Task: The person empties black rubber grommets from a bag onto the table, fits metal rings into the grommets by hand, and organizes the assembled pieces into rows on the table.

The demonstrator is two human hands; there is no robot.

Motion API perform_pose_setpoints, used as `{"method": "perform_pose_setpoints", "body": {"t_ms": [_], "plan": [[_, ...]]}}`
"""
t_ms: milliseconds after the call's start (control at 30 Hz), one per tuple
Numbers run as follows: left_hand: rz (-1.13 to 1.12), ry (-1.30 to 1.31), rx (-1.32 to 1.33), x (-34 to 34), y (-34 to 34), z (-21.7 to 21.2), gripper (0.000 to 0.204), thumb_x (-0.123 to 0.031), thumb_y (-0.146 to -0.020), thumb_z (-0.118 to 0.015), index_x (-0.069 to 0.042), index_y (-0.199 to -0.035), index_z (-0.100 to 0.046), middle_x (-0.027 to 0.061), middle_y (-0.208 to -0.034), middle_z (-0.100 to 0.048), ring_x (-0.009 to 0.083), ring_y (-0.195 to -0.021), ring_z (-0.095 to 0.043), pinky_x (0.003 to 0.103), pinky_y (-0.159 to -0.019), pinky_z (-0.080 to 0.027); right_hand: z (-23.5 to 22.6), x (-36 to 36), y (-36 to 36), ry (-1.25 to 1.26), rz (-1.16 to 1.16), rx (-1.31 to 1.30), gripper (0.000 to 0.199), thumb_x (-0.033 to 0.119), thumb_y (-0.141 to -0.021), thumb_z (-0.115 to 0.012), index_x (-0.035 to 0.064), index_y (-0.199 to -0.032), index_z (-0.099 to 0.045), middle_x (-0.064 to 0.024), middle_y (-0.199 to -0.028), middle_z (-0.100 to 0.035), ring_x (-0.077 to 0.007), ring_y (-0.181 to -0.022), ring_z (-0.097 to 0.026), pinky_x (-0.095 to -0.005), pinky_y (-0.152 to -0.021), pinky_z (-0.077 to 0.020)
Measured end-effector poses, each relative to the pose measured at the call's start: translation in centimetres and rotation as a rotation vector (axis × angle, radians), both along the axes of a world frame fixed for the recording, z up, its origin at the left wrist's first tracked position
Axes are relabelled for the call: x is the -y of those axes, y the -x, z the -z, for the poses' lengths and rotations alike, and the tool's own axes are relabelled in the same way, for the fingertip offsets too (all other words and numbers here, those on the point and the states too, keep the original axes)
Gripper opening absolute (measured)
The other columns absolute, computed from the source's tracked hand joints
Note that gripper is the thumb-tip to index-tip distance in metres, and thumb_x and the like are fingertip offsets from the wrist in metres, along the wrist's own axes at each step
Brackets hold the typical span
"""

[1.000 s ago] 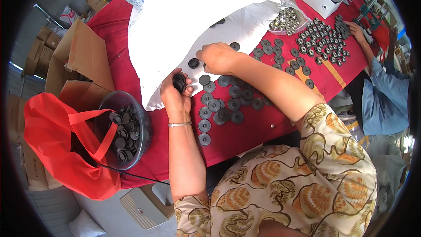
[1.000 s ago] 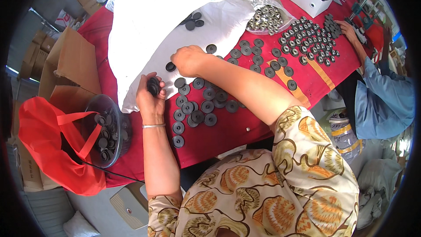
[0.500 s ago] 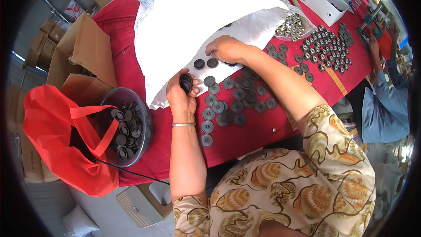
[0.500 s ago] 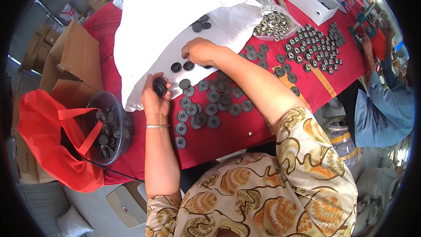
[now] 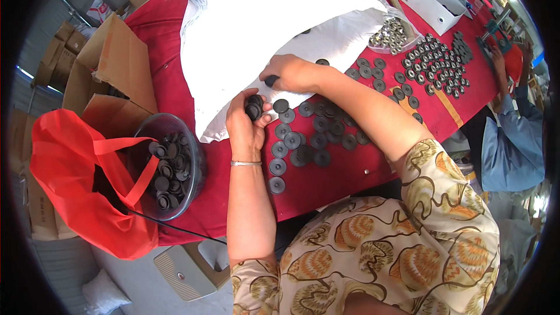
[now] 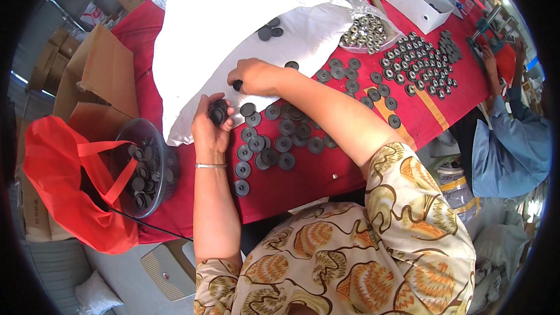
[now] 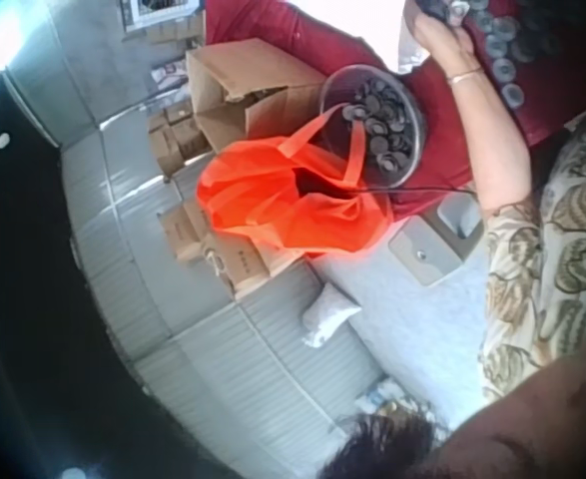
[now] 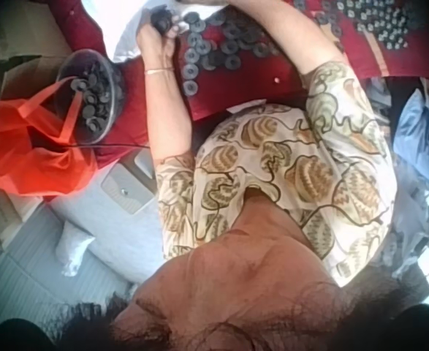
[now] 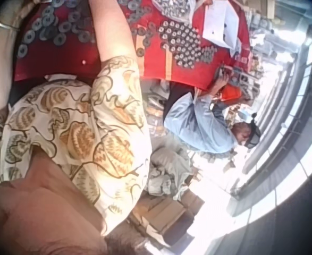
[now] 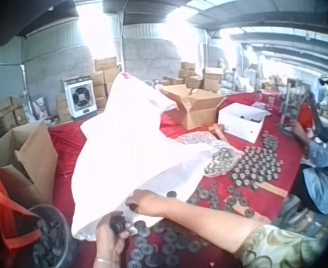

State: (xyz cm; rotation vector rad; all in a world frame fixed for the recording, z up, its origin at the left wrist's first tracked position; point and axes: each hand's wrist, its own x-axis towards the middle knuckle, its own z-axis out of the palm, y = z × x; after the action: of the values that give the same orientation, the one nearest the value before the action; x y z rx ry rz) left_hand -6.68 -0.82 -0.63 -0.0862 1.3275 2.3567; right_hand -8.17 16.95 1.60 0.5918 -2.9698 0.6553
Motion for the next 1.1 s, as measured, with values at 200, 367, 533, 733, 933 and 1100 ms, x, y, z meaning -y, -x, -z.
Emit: {"method": "perform_pose_setpoints", "body": {"t_ms": [200,367,533,733,933,1100], "plan": [[0.213,-0.281,0.061,-0.1,-0.8,-0.5,0.052,-0.044,-0.099,-0.031,0.004,-0.118,-0.044,0.0197,-0.097,-0.063,0.0259,-0.075,-0.066,0.026,-0.05,-0.053,-5.9,2.2,-3.0,0.558,-0.076,0.316,0.043,0.021,-0.073,-0.067,0.0041,-0.113,-0.064,-0.0188,-0.102,-0.066,-0.0289,-0.092,-0.063,-0.0336,-0.081,-0.0484],[0.189,-0.402,0.192,0.5,0.3,0.6,0.044,-0.038,-0.098,-0.037,0.002,-0.105,-0.054,0.0158,-0.091,-0.064,0.0228,-0.067,-0.062,0.023,-0.044,-0.047,-2.7,-0.1,-1.5,0.283,0.017,-0.038,0.038,0.018,-0.075,-0.063,0.0067,-0.111,-0.065,-0.018,-0.106,-0.064,-0.0318,-0.101,-0.061,-0.037,-0.087,-0.0476],[0.032,-0.251,0.122,0.5,0.4,1.1,0.027,-0.026,-0.095,-0.05,0.0,-0.097,-0.055,0.0092,-0.076,-0.059,0.0174,-0.062,-0.058,0.022,-0.042,-0.041,0.1,1.6,-1.6,-0.081,0.033,0.041,0.035,0.016,-0.076,-0.064,0.0101,-0.11,-0.064,-0.0162,-0.106,-0.062,-0.0346,-0.104,-0.057,-0.0426,-0.088,-0.0464],[0.096,-0.072,0.052,-0.2,-0.6,0.0,0.033,-0.031,-0.095,-0.05,0.0,-0.106,-0.053,0.0089,-0.073,-0.059,0.016,-0.057,-0.059,0.022,-0.042,-0.041,-1.2,1.2,-1.4,0.1,0.107,0.082,0.038,0.016,-0.075,-0.065,0.0078,-0.112,-0.064,-0.016,-0.107,-0.064,-0.0297,-0.099,-0.061,-0.0377,-0.085,-0.0483],[0.201,-0.17,0.057,-0.4,-1.2,0.0,0.03,-0.033,-0.095,-0.051,-0.004,-0.104,-0.053,0.0101,-0.08,-0.06,0.0161,-0.061,-0.056,0.018,-0.037,-0.038,-3.6,1.1,-3.5,0.599,-0.038,0.299,0.039,0.014,-0.077,-0.065,0.0003,-0.113,-0.061,-0.0145,-0.102,-0.067,-0.0226,-0.091,-0.065,-0.0327,-0.08,-0.05],[0.152,-0.153,0.035,-0.5,-0.9,0.3,0.024,-0.025,-0.094,-0.052,-0.001,-0.097,-0.055,0.0084,-0.076,-0.059,0.0164,-0.059,-0.055,0.022,-0.041,-0.036,-2.3,-4.8,-4.0,0.244,0.264,-0.003,0.041,0.019,-0.077,-0.066,0.0065,-0.116,-0.062,-0.0168,-0.105,-0.066,-0.0285,-0.097,-0.063,-0.0367,-0.086,-0.049]]}}
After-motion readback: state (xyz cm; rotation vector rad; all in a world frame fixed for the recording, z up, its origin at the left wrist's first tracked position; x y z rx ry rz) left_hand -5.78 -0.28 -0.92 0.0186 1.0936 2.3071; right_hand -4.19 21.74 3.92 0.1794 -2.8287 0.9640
